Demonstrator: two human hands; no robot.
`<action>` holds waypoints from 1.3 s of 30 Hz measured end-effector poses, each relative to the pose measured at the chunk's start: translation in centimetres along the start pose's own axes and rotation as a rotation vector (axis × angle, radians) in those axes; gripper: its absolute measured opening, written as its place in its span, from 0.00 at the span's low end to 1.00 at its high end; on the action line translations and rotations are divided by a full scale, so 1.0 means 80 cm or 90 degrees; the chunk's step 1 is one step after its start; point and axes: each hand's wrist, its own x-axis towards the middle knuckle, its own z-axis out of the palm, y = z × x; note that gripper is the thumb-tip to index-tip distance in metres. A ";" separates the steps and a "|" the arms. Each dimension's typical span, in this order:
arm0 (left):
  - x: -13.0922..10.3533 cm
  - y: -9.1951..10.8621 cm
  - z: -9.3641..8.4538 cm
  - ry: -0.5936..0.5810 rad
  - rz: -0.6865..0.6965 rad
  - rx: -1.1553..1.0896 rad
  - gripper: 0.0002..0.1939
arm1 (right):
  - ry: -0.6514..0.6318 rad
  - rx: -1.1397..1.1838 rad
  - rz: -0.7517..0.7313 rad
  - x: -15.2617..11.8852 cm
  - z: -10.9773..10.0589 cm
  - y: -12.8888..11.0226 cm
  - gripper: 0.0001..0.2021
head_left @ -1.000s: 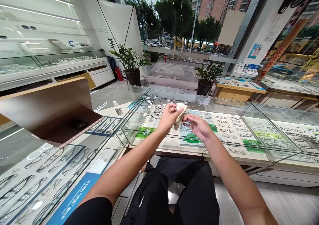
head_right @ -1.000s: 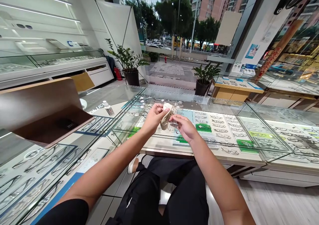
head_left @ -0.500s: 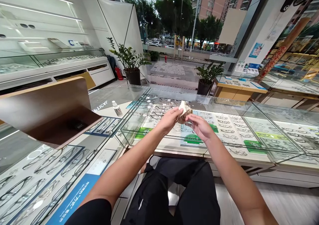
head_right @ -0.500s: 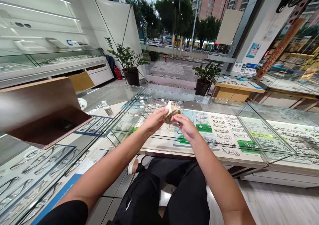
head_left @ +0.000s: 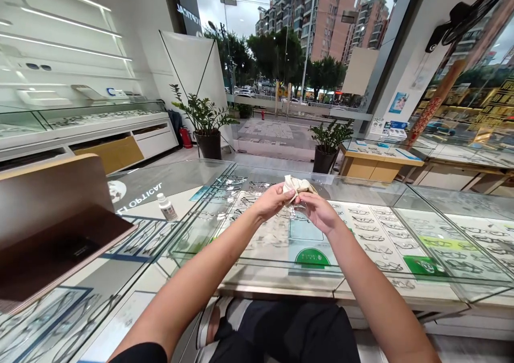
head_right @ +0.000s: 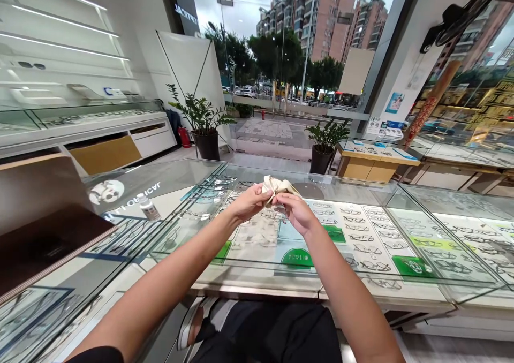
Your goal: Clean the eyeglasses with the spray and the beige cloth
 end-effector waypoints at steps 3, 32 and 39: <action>0.028 -0.009 -0.023 0.045 0.037 0.009 0.25 | 0.009 -0.020 -0.019 0.039 -0.007 0.011 0.18; 0.057 -0.055 -0.067 0.147 0.115 0.111 0.29 | 0.008 -0.135 -0.073 0.089 -0.040 0.059 0.14; 0.055 -0.056 -0.065 0.091 0.058 0.047 0.24 | 0.050 -0.110 -0.074 0.092 -0.045 0.058 0.16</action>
